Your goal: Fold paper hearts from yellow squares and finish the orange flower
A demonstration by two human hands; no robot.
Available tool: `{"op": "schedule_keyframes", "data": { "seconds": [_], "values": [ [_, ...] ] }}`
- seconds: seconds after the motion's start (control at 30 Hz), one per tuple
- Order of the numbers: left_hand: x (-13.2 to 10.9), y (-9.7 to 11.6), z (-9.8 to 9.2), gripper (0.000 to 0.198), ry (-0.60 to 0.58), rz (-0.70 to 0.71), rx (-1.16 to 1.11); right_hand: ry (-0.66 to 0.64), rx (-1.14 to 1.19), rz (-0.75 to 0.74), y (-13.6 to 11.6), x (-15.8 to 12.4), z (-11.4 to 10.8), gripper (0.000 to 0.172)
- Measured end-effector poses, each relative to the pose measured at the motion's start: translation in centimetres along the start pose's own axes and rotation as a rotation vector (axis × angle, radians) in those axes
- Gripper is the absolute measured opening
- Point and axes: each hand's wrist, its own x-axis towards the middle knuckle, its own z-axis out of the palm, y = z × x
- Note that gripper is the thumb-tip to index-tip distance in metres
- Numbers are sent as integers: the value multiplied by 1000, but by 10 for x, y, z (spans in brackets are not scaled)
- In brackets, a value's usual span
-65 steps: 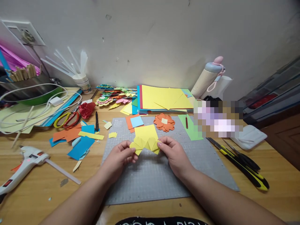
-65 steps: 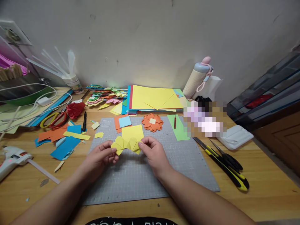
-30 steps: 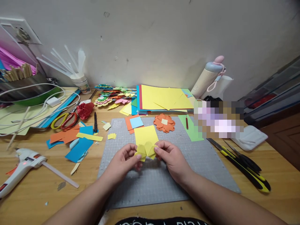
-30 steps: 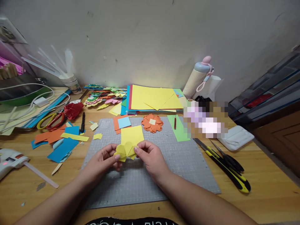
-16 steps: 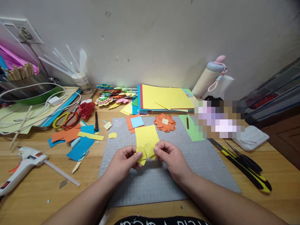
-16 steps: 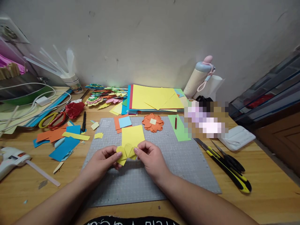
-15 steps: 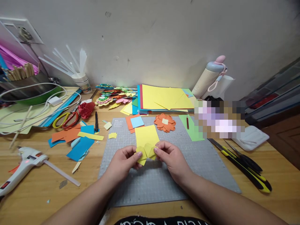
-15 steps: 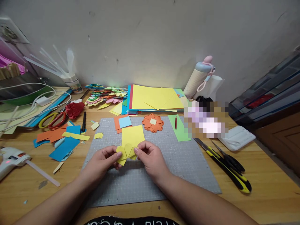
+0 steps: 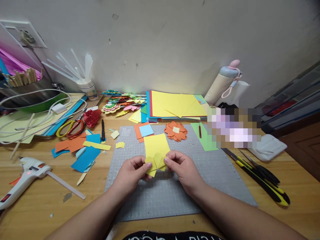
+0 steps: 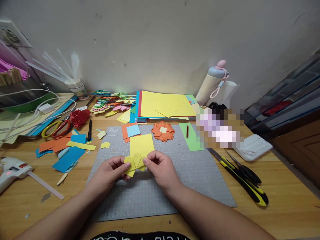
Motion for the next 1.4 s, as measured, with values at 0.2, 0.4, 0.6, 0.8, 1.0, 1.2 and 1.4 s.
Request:
{"op": "schedule_keyframes", "data": {
  "seconds": [0.2,0.4,0.6,0.8,1.0,1.2,1.4],
  "values": [
    [0,1,0,30,0,-7,21,-11,5,-12,2,1,-1,23],
    [0,2,-1,31,-13,-9,30,-13,-9,-3,2,1,-1,23],
    [1,0,-1,29,-15,-3,43,-17,-19,-13,6,2,-2,21],
    [2,-1,-1,30,-6,1,42,-19,-19,1,5,1,-1,23],
    [2,-1,0,31,2,10,51,-17,-9,24,0,0,-1,24],
    [1,1,1,32,4,11,49,-21,-9,36,-1,0,-1,25],
    [2,1,1,31,-4,-1,30,-29,-7,12,0,1,-1,23]
  ]
}}
